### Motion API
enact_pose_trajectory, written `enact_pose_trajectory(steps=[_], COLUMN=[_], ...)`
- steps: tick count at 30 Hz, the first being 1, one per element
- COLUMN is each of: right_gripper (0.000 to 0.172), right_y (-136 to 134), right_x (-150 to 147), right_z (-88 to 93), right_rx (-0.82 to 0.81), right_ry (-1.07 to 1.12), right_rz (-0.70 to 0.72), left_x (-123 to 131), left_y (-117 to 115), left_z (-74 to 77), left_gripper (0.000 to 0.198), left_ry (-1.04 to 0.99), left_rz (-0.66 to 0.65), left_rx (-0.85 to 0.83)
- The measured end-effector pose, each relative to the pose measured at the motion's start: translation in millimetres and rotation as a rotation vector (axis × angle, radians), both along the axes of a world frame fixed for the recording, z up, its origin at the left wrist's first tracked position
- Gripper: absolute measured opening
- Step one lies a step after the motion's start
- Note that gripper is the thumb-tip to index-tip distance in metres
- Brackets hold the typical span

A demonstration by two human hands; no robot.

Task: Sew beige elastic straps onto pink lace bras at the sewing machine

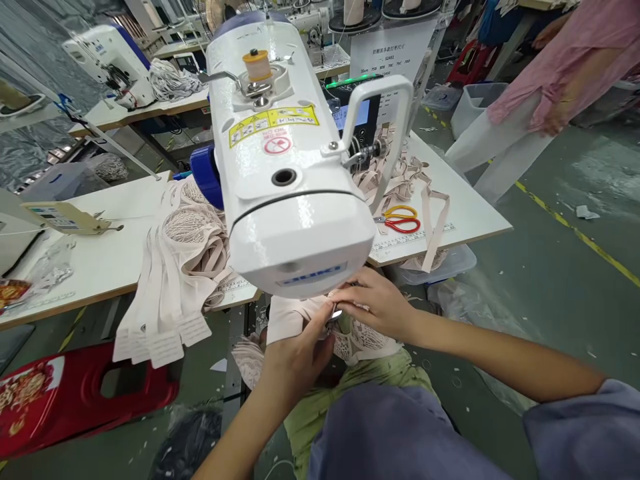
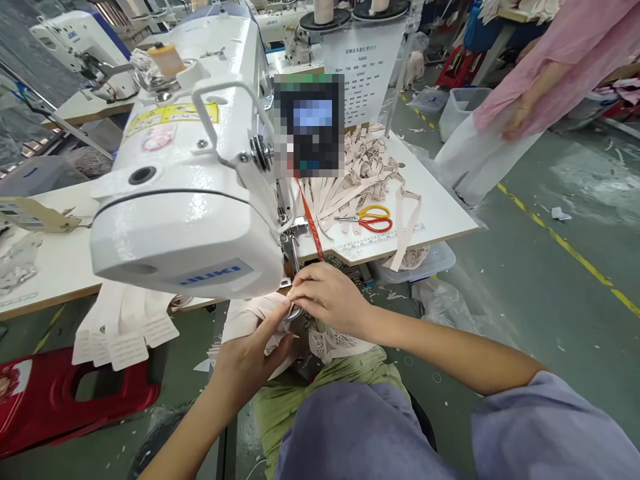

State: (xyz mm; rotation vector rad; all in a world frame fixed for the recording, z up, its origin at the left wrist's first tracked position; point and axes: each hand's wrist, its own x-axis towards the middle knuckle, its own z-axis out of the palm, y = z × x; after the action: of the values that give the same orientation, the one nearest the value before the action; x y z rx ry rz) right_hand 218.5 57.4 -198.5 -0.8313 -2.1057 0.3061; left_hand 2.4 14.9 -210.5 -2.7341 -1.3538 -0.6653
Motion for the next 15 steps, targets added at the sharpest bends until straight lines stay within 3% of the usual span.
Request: enact_pose_trajectory(steps=[5,9,12,15], right_gripper=[0.020,0.018,0.018,0.021], right_y=[0,0,-4,-4], right_x=[2,2,3,5], right_z=[-16.0,-11.8,-5.8,-10.7], right_rx=[0.281,0.265,0.094,-0.371], right_ry=[-0.007,-0.078,-0.077,0.067], right_rz=[0.013,-0.046,-0.054,0.029], left_x=[-10,-21,-19,-11], left_y=[0,7,12,12], left_z=[-1.6,2.6,11.3,18.2], left_gripper=[0.051,0.048,0.043,0.040], left_ry=[0.008,-0.044,-0.040,-0.021], left_rz=[-0.010,-0.172,-0.190,-0.119], left_rx=[-0.107,-0.206,-0.146,-0.114])
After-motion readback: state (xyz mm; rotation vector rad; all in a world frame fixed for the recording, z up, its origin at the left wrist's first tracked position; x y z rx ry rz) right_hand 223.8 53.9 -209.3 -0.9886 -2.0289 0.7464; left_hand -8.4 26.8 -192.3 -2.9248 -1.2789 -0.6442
